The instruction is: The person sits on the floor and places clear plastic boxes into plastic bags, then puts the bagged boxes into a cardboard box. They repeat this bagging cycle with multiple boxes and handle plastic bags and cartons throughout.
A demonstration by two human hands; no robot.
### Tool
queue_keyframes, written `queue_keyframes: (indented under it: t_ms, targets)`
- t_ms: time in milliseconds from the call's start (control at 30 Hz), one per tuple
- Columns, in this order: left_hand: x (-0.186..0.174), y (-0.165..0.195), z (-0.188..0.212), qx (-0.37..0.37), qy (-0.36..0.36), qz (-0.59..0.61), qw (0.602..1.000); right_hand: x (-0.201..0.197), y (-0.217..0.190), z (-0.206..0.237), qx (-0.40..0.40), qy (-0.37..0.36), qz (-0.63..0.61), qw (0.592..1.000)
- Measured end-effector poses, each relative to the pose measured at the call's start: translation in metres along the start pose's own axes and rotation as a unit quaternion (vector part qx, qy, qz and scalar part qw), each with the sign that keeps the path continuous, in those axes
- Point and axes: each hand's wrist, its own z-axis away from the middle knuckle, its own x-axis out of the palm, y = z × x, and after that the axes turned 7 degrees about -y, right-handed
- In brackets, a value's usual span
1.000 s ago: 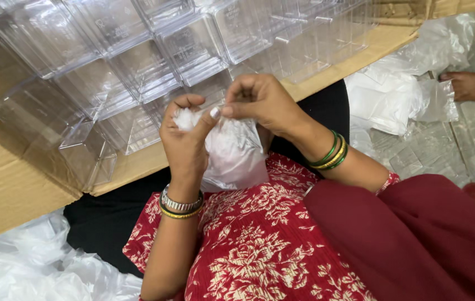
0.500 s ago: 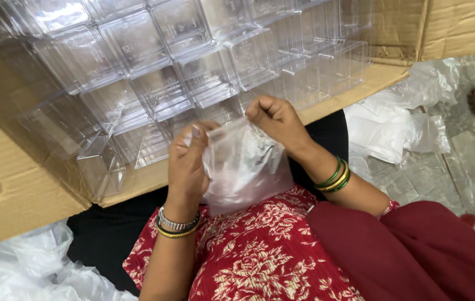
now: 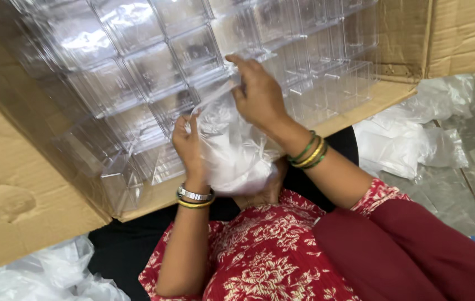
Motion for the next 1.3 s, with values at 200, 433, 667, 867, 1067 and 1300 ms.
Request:
queue_keyframes:
  t_ms: [200, 433, 667, 867, 1067, 1300]
  targets:
    - [0.007, 0.007, 0.011, -0.027, 0.025, 0.054, 0.998, 0.005, -0.010, 0.003, 0.000, 0.011, 0.044, 0.999]
    - [0.004, 0.037, 0.016, -0.075, -0.040, 0.091, 0.992, 0.009, 0.009, 0.040, -0.014, 0.039, -0.209, 0.977]
    - [-0.004, 0.043, 0.051, -0.071, -0.059, 0.185, 0.978, -0.011, 0.004, 0.056, 0.107, -0.032, -0.413, 0.904]
    - [-0.005, 0.088, 0.058, -0.112, -0.101, 0.159, 0.976, -0.033, -0.004, 0.079, -0.001, -0.191, -0.507, 0.841]
    - [0.018, 0.080, 0.075, -0.220, -0.226, 0.107, 0.943, -0.042, 0.037, 0.136, 0.119, -0.157, -0.565, 0.801]
    - [0.036, 0.056, 0.081, -0.180, -0.256, 0.092, 0.945, -0.109, 0.095, 0.201, 0.106, -0.090, -0.479, 0.867]
